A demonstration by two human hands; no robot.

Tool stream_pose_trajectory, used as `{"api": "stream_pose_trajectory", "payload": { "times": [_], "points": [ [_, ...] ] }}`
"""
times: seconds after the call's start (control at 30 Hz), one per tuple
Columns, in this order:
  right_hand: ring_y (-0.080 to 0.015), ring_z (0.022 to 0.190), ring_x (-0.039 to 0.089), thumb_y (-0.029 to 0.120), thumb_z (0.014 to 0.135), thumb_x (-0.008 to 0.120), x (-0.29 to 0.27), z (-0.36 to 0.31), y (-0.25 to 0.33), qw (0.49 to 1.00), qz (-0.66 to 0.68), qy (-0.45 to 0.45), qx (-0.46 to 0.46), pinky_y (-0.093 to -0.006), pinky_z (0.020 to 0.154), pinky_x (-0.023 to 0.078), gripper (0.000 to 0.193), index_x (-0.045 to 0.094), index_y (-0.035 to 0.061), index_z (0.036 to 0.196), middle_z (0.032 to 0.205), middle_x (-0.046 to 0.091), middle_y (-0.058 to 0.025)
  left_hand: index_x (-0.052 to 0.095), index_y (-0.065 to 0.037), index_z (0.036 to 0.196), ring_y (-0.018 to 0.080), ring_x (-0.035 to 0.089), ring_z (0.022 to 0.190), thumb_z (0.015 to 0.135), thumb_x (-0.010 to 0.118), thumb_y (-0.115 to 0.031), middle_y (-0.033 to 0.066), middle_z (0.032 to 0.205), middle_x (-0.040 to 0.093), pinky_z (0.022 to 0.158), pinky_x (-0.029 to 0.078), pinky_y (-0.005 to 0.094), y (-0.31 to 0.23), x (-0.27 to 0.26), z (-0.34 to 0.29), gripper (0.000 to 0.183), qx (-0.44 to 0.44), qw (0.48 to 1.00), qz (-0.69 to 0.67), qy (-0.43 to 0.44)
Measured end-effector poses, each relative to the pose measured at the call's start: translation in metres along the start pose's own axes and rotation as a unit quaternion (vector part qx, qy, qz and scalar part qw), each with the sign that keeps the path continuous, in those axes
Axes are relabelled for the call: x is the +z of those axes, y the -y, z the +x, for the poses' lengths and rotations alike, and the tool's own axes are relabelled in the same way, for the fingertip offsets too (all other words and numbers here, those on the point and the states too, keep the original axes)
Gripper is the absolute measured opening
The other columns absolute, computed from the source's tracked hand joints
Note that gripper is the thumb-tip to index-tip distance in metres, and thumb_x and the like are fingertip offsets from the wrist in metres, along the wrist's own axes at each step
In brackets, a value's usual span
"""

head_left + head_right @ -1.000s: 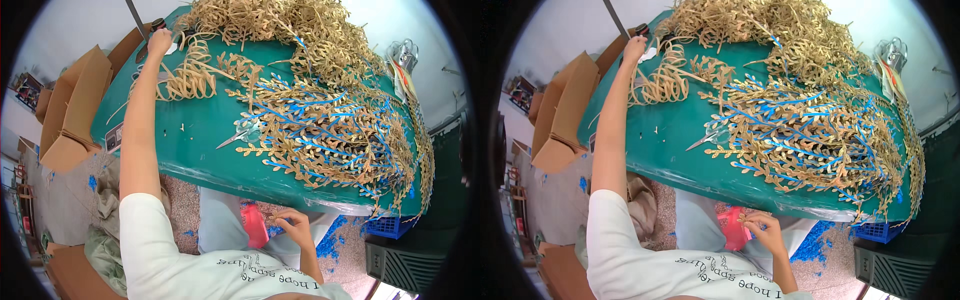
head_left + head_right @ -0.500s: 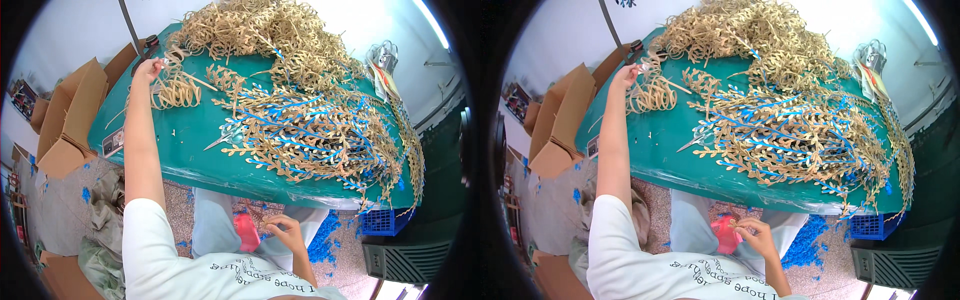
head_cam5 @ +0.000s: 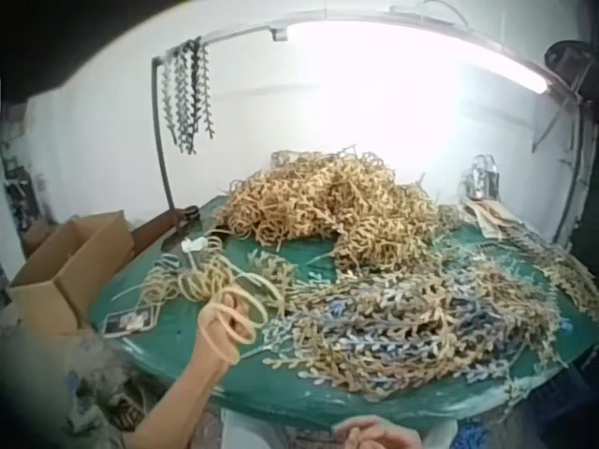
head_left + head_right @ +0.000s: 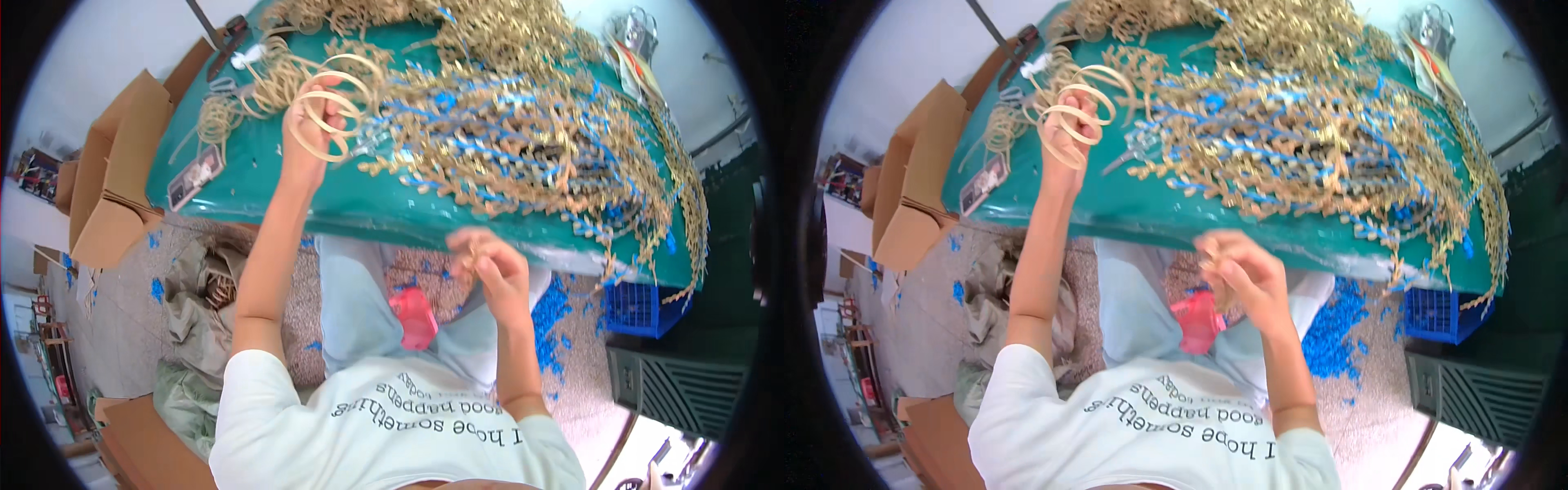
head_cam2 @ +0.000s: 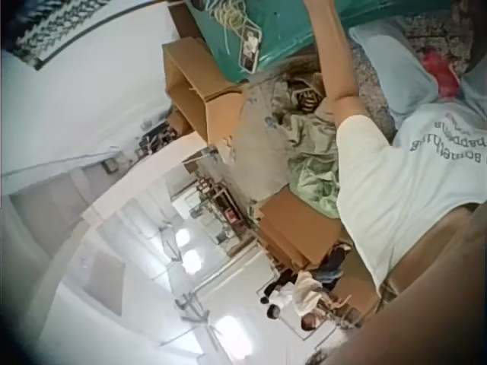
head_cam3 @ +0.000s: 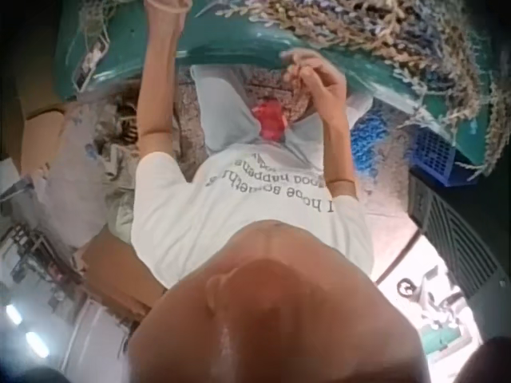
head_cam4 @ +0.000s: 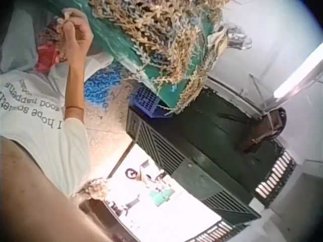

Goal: Handling and sorting decorative shoe components at a manufacturing workbench.

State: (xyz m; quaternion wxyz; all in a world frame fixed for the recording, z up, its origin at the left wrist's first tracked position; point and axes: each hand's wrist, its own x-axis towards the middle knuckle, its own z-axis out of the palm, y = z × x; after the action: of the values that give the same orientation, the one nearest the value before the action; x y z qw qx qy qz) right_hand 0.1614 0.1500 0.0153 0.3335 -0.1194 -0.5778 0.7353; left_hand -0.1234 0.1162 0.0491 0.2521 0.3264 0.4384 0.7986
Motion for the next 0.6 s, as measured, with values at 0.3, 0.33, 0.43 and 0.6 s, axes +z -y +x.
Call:
{"api": "stream_pose_trajectory", "payload": {
  "times": [0.3, 0.33, 0.43, 0.6],
  "points": [
    [-0.019, 0.074, 0.061, 0.016, 0.09, 0.05, 0.034, 0.021, 0.012, 0.99, 0.104, 0.062, 0.066, -0.0274, 0.065, 0.048, 0.017, 0.056, 0.001, 0.084, 0.099, 0.06, -0.0228, 0.051, -0.001, 0.11, 0.0038, 0.04, 0.057, 0.092, 0.046, -0.029, -0.0027, 0.073, 0.047, 0.049, 0.031, 0.0171, 0.058, 0.056, -0.106, 0.033, -0.066, 0.998, 0.008, -0.011],
    [-0.0207, 0.074, 0.062, 0.018, 0.09, 0.05, 0.03, 0.021, 0.007, 0.985, 0.137, 0.045, 0.096, -0.0277, 0.06, 0.049, 0.018, 0.055, 0.0017, 0.083, 0.09, 0.062, -0.0211, 0.051, -0.001, 0.11, 0.004, 0.041, 0.057, 0.092, 0.045, -0.027, -0.0025, 0.074, 0.048, 0.049, 0.032, 0.0172, 0.062, 0.058, -0.114, 0.031, -0.072, 0.997, 0.008, -0.002],
    [-0.0215, 0.072, 0.062, 0.02, 0.09, 0.049, 0.024, 0.02, -0.003, 0.98, 0.151, 0.029, 0.129, -0.0273, 0.054, 0.049, 0.021, 0.055, 0.0019, 0.083, 0.087, 0.062, -0.0211, 0.052, -0.003, 0.114, 0.0037, 0.044, 0.065, 0.091, 0.046, -0.022, -0.0015, 0.084, 0.052, 0.055, 0.036, 0.0192, 0.062, 0.053, -0.128, 0.03, -0.164, 0.984, -0.004, -0.068],
    [-0.0227, 0.071, 0.063, 0.023, 0.09, 0.049, 0.027, 0.026, 0.008, 0.978, 0.158, 0.034, 0.133, -0.0268, 0.05, 0.049, 0.024, 0.055, 0.001, 0.081, 0.083, 0.062, -0.0197, 0.061, -0.009, 0.106, 0.0132, 0.049, 0.085, 0.082, 0.059, -0.019, 0.003, 0.1, 0.055, 0.071, 0.039, 0.0241, 0.01, 0.033, -0.126, 0.026, 0.13, 0.95, 0.283, -0.022]
  ]
}}
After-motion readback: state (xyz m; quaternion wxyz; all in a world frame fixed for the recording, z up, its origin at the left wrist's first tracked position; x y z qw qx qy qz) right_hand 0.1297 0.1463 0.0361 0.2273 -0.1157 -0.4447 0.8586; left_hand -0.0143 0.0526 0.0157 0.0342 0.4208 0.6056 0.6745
